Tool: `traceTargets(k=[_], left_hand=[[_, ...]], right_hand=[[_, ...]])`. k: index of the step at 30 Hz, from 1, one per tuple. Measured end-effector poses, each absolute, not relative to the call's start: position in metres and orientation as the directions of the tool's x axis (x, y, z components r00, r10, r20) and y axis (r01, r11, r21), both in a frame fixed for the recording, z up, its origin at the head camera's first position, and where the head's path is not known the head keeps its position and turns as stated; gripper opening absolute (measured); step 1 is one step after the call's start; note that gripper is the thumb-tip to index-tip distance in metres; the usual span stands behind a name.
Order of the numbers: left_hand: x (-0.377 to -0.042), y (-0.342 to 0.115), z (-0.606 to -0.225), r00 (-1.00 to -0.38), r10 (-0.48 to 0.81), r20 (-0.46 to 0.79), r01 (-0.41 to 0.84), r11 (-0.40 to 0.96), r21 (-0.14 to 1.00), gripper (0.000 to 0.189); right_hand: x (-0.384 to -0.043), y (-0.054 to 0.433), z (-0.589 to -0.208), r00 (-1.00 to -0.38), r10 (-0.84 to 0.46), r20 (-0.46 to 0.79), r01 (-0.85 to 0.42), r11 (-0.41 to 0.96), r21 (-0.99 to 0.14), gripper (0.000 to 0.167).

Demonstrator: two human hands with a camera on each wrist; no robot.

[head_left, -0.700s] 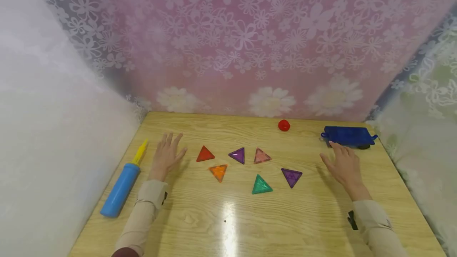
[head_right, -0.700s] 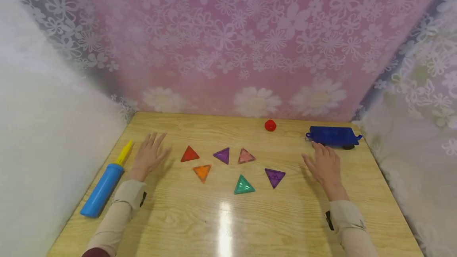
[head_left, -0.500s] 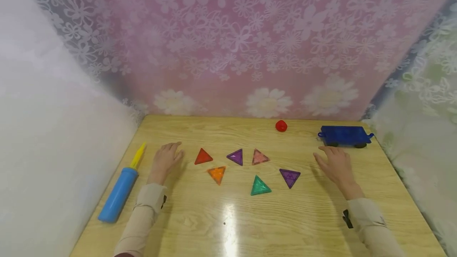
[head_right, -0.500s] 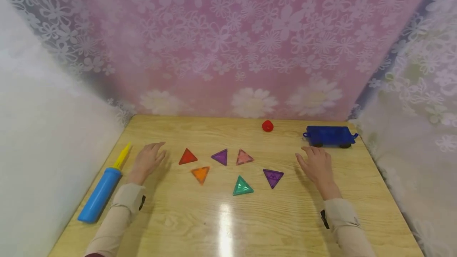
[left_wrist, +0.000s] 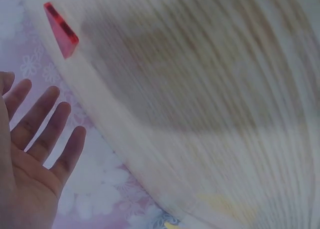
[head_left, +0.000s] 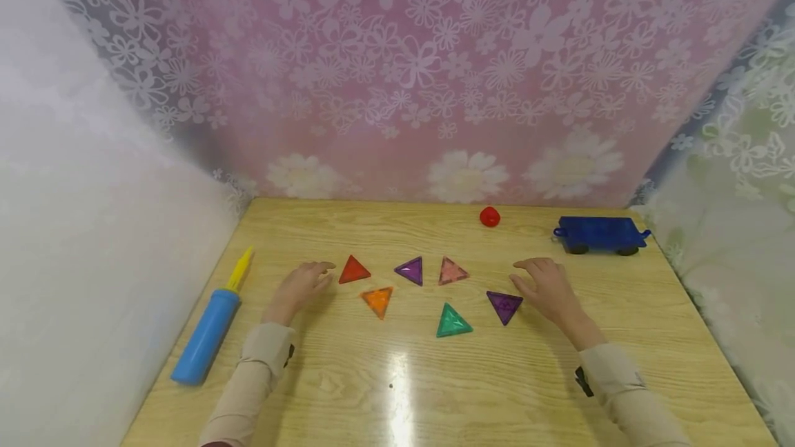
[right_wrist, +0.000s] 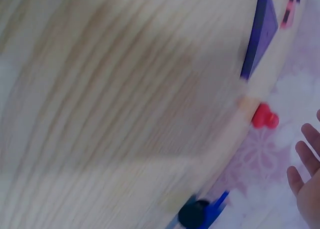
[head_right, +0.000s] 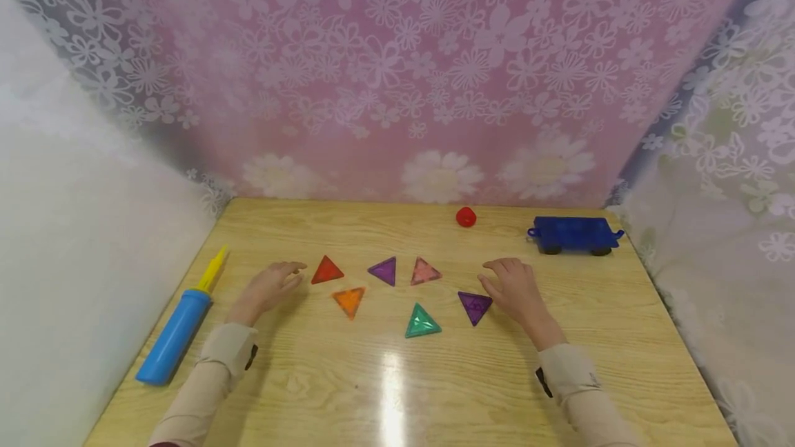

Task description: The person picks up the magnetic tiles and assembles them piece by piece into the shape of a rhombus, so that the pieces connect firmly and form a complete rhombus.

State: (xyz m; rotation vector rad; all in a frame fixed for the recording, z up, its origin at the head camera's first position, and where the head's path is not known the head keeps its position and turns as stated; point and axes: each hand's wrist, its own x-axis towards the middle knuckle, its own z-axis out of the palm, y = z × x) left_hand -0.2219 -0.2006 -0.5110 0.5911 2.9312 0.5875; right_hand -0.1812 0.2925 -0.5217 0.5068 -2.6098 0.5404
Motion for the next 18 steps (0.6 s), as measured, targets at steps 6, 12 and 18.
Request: traceTargets(k=[6,12,18], left_hand=[[-0.216,-0.195,-0.515,-0.915,0.402,-0.036,0.35,0.836,0.423,0.037],[-0.211,-0.191,-0.521,-0.915,0.4,-0.047,0.344,0.837,0.426,0.039],[-0.209,-0.188,-0.529,-0.905,0.425,-0.013,0.374,0.811,0.449,0.038]], right_hand=[[-0.18,0.267,-0.532,-0.817,-0.32,0.479,-0.49,0.824,-0.284,0.023],[-0.176,0.241,-0.541,-0.804,-0.368,0.467,-0.537,0.787,-0.303,0.024],[-0.174,0.216,-0.544,-0.808,-0.397,0.435,-0.558,0.753,-0.349,0.025]])
